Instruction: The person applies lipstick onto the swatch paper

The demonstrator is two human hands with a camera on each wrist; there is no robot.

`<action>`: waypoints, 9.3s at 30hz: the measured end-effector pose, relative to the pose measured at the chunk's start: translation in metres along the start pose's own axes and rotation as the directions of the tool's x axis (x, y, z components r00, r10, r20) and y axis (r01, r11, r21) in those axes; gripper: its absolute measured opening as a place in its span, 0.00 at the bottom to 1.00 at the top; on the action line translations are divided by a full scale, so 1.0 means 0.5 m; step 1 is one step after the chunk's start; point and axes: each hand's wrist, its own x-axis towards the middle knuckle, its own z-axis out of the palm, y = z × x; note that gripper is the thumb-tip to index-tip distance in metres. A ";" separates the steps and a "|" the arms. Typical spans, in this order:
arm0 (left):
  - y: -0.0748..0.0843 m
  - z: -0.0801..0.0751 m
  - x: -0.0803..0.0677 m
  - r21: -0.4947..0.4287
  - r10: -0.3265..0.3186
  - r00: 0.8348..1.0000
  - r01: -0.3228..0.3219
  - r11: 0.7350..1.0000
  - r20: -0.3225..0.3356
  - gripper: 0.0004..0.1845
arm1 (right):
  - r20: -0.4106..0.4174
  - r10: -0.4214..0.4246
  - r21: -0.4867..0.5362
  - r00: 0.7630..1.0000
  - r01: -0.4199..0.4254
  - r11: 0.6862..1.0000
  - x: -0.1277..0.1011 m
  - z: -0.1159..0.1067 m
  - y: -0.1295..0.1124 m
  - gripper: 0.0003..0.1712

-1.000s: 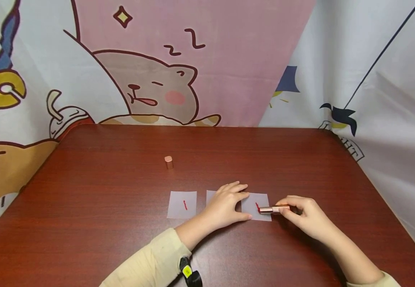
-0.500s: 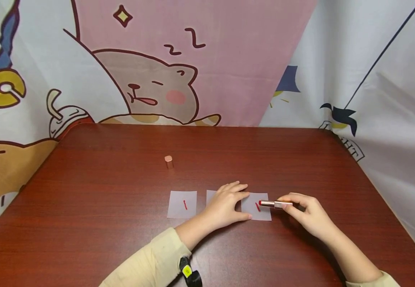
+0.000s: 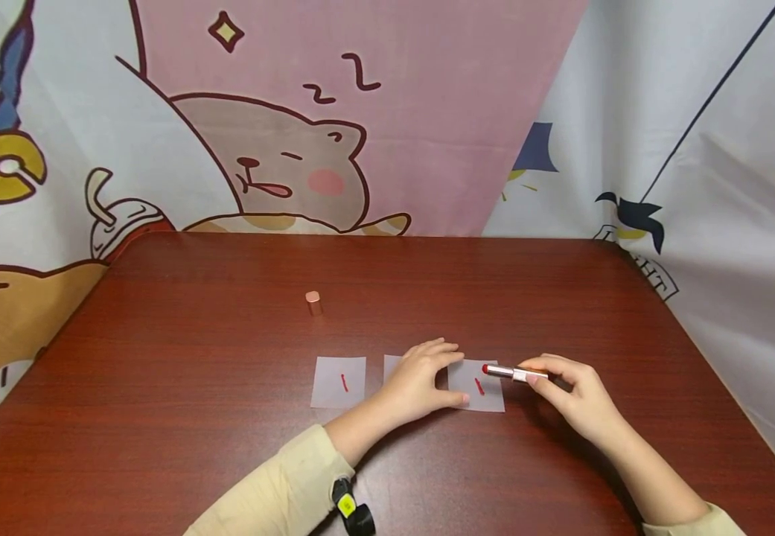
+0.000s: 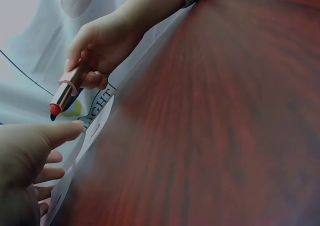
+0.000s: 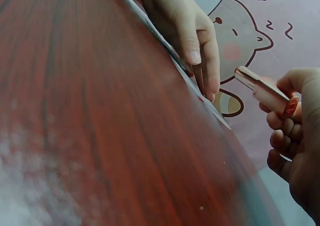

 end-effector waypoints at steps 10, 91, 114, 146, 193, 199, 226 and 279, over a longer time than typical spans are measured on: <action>-0.009 -0.012 0.002 -0.171 -0.008 0.996 -0.008 0.985 -0.093 0.32 | -0.046 -0.024 0.048 0.999 0.026 0.999 0.008 -0.001 -0.010 0.14; 0.059 -0.284 -0.046 -0.495 0.074 0.777 -0.467 0.733 -0.625 0.24 | -0.239 -0.321 0.312 0.916 0.386 0.868 0.194 0.092 -0.259 0.13; 0.060 -0.279 -0.045 -0.617 -0.032 0.790 -0.452 0.645 -0.612 0.19 | -0.235 -0.308 0.309 0.922 0.371 0.876 0.202 0.121 -0.254 0.14; 0.068 -0.264 -0.045 -0.655 -0.123 0.800 -0.381 0.652 -0.588 0.12 | -0.211 -0.340 0.305 0.916 0.392 0.868 0.192 0.133 -0.247 0.16; 0.064 -0.262 -0.044 -0.610 -0.089 0.776 -0.414 0.675 -0.624 0.12 | -0.208 -0.359 0.257 0.910 0.406 0.877 0.192 0.133 -0.248 0.17; 0.064 -0.262 -0.044 -0.605 -0.082 0.773 -0.421 0.676 -0.629 0.12 | -0.210 -0.364 0.252 0.907 0.410 0.877 0.192 0.133 -0.247 0.16; 0.063 -0.261 -0.043 -0.592 -0.072 0.768 -0.427 0.684 -0.636 0.11 | -0.238 -0.359 0.212 0.902 0.410 0.887 0.192 0.135 -0.246 0.17; 0.065 -0.253 -0.043 -0.565 -0.102 0.746 -0.400 0.721 -0.658 0.12 | -0.331 -0.281 0.237 0.901 0.367 0.900 0.187 0.146 -0.252 0.20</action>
